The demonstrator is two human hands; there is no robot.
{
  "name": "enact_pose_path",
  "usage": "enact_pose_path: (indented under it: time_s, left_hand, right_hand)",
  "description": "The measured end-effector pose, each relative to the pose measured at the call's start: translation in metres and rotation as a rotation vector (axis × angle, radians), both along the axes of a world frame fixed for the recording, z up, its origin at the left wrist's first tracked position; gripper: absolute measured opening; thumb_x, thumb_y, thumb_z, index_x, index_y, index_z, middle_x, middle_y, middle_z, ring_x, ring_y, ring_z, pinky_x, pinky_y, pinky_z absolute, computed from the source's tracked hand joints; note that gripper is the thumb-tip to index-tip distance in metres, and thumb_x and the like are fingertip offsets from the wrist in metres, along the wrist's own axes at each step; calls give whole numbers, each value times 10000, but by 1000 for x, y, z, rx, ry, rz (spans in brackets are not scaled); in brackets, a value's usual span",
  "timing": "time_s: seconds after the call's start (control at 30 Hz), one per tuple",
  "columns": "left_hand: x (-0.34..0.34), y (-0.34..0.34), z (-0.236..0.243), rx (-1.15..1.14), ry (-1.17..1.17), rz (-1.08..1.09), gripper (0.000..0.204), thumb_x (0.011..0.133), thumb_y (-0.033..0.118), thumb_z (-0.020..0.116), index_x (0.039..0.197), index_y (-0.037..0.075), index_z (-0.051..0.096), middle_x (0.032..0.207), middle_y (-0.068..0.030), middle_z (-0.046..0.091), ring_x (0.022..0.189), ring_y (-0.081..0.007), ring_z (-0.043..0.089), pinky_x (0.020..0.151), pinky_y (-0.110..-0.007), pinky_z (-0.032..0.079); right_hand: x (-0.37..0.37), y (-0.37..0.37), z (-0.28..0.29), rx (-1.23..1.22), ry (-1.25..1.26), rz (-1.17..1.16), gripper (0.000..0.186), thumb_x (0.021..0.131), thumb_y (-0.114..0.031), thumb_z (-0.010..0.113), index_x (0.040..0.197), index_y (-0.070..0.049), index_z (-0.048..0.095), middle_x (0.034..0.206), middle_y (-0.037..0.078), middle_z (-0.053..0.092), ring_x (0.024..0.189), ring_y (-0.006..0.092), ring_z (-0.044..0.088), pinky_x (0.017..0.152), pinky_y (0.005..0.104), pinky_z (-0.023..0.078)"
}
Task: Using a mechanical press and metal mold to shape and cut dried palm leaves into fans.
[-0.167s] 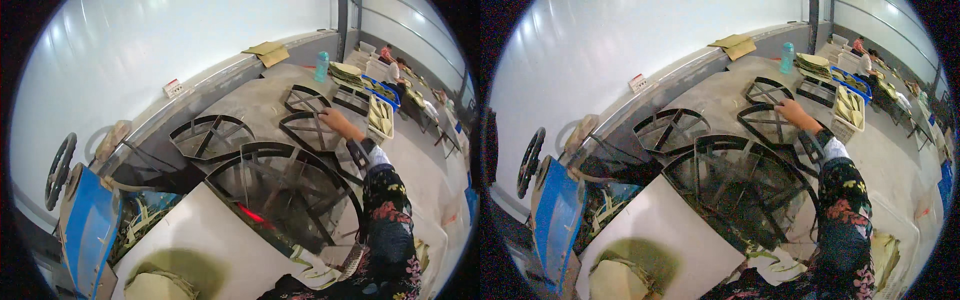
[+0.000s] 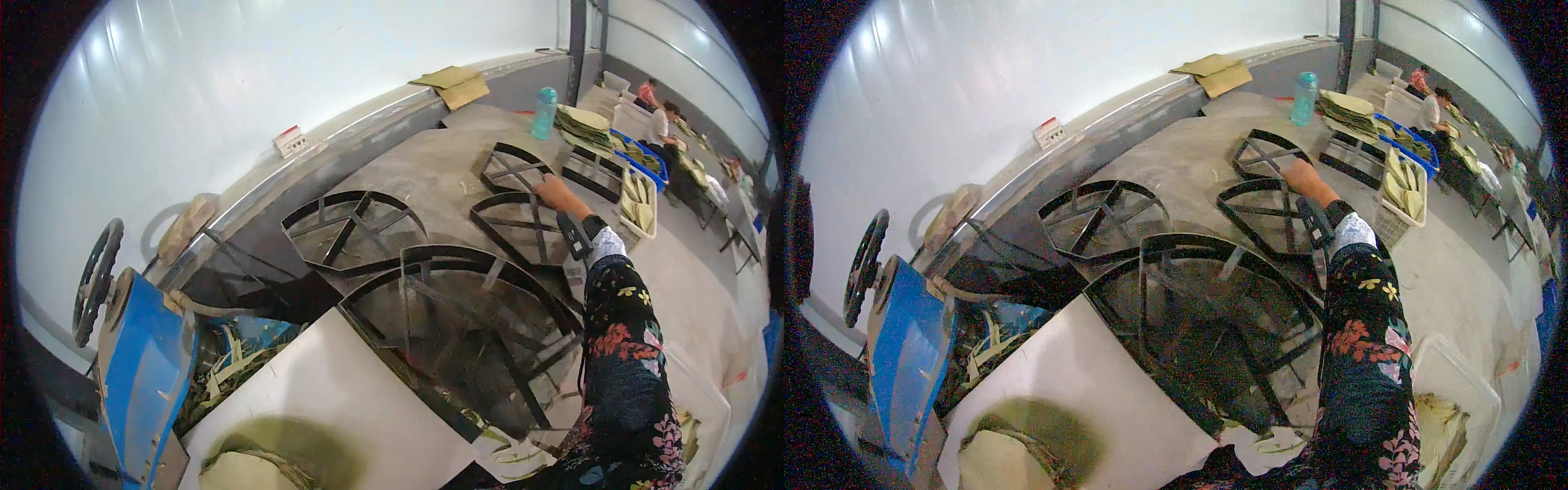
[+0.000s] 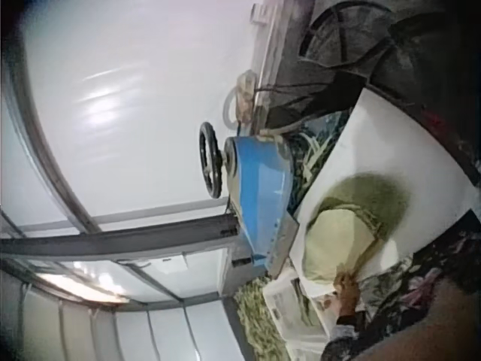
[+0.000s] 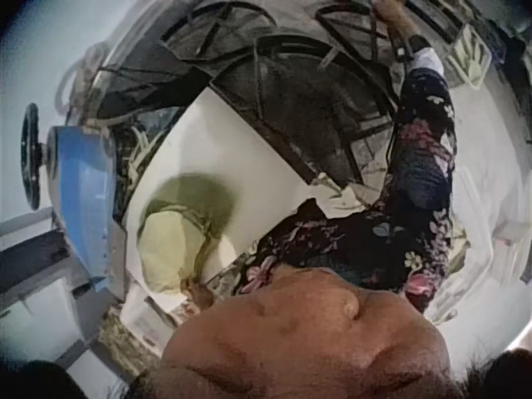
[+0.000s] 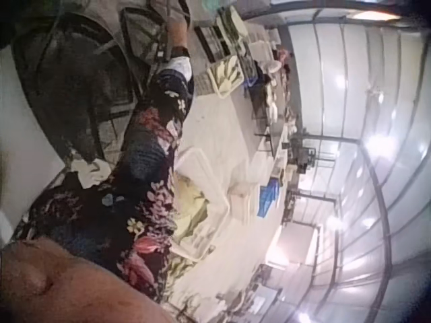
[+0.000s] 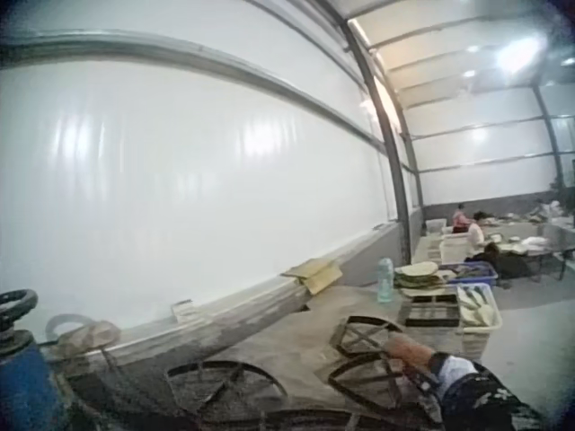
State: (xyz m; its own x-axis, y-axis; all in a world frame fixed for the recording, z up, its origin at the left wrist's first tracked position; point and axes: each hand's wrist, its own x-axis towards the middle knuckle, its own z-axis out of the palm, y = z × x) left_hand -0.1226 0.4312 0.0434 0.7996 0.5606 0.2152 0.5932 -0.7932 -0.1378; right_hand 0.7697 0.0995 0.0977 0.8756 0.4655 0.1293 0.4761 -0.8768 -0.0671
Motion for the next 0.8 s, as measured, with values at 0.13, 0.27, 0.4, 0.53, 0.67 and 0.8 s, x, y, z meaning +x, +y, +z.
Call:
enact_pose_path:
  time_s: [0.13, 0.27, 0.4, 0.53, 0.67, 0.8]
  left_hand:
    - [5, -18, 8, -501, -196, 561, 264, 934, 233, 432, 1139, 67, 418, 976, -51, 428, 795, -179, 383, 708, -320, 381]
    - [21, -3, -3, -778, -395, 851, 297, 933, 266, 435, 1146, 59, 416, 943, -57, 440, 779, -187, 384, 698, -340, 379]
    - [23, -16, 4, -903, -584, 1096, 332, 933, 299, 437, 1153, 51, 413, 910, -62, 452, 763, -196, 384, 688, -359, 378]
    - [1, -14, -6, -782, -375, 973, 368, 922, 303, 454, 1178, 41, 413, 927, -79, 486, 773, -210, 421, 686, -381, 389]
    - [-31, 0, -42, -63, 223, 247, 385, 902, 199, 473, 1240, 24, 422, 1123, -168, 510, 940, -277, 506, 753, -425, 422]
    - [-26, -3, -37, -259, 2, 305, 419, 828, 159, 588, 1201, 19, 458, 1186, -218, 473, 1066, -367, 468, 886, -468, 402]
  right_hand:
    - [76, 21, -52, -370, -87, 170, 342, 788, -251, 564, 1089, -89, 571, 891, 231, 601, 840, 372, 598, 689, 456, 478]
    - [143, -22, -81, -319, -188, 198, 195, 816, -195, 528, 982, -132, 611, 592, 152, 568, 574, 341, 597, 515, 449, 459]
    - [123, 5, -85, 222, 68, -254, 146, 783, -203, 576, 838, -82, 638, 559, 97, 572, 583, 300, 609, 502, 435, 444]
    - [142, -16, -79, 172, -65, -107, 217, 802, -235, 630, 846, -23, 641, 623, 118, 596, 586, 252, 606, 544, 358, 458]
    - [119, -8, 1, 757, 252, -207, 231, 805, -198, 604, 910, 8, 605, 755, 60, 590, 634, 166, 528, 597, 337, 412]
    - [-11, 58, 90, 1124, 673, 193, 322, 867, -297, 509, 1040, -36, 584, 949, 43, 591, 832, 177, 533, 774, 315, 412]
